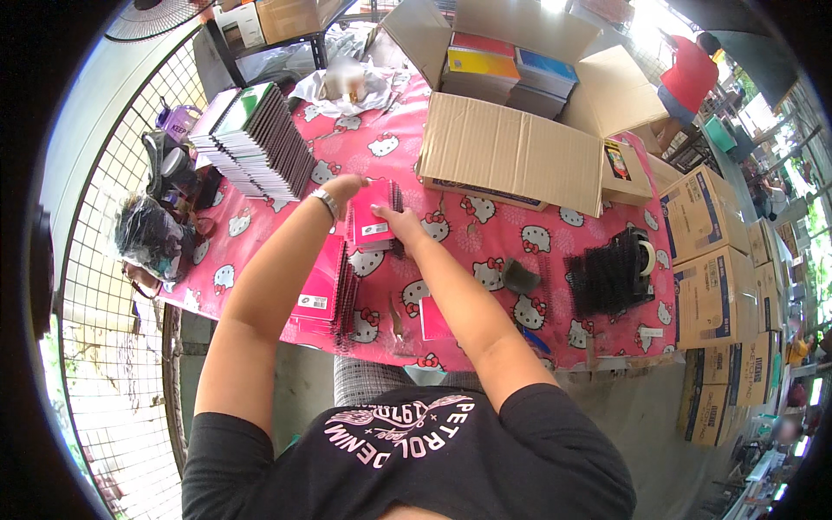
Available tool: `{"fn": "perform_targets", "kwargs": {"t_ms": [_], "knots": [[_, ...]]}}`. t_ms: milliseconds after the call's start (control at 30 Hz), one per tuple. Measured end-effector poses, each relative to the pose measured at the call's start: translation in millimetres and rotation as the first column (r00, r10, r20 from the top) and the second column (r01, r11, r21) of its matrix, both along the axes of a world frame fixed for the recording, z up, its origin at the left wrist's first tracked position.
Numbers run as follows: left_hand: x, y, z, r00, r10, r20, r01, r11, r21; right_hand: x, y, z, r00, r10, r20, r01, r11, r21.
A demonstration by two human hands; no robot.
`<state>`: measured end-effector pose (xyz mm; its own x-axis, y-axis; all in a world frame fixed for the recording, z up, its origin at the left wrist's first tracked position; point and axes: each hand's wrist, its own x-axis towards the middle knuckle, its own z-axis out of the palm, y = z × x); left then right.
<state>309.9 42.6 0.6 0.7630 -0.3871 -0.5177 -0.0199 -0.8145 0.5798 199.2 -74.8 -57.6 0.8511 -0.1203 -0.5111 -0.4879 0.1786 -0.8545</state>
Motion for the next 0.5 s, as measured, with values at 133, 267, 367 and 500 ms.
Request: {"fn": "perform_targets", "kwargs": {"t_ms": [133, 267, 367, 500], "knots": [[12, 16, -44, 0.491, -0.871, -0.005, 0.69, 0.386, 0.612, -15, 13, 21, 0.992, 0.117, -0.041, -0.123, 0.956, -0.265], [-3, -52, -31, 0.27, -0.962, -0.048, 0.667, 0.151, 0.73, -25, -24, -1, 0.982, -0.189, 0.017, 0.166, 0.814, -0.557], [33, -21, -108, 0.335, -0.937, -0.098, 0.666, 0.162, 0.728, -26, 5, -9, 0.988, -0.157, 0.003, 0.154, 0.963, -0.223], [49, -27, -129, 0.513, -0.858, -0.017, 0.703, 0.409, 0.582, -25, 1, -3, 0.978, -0.208, -0.032, 0.201, 0.967, -0.154]]}}
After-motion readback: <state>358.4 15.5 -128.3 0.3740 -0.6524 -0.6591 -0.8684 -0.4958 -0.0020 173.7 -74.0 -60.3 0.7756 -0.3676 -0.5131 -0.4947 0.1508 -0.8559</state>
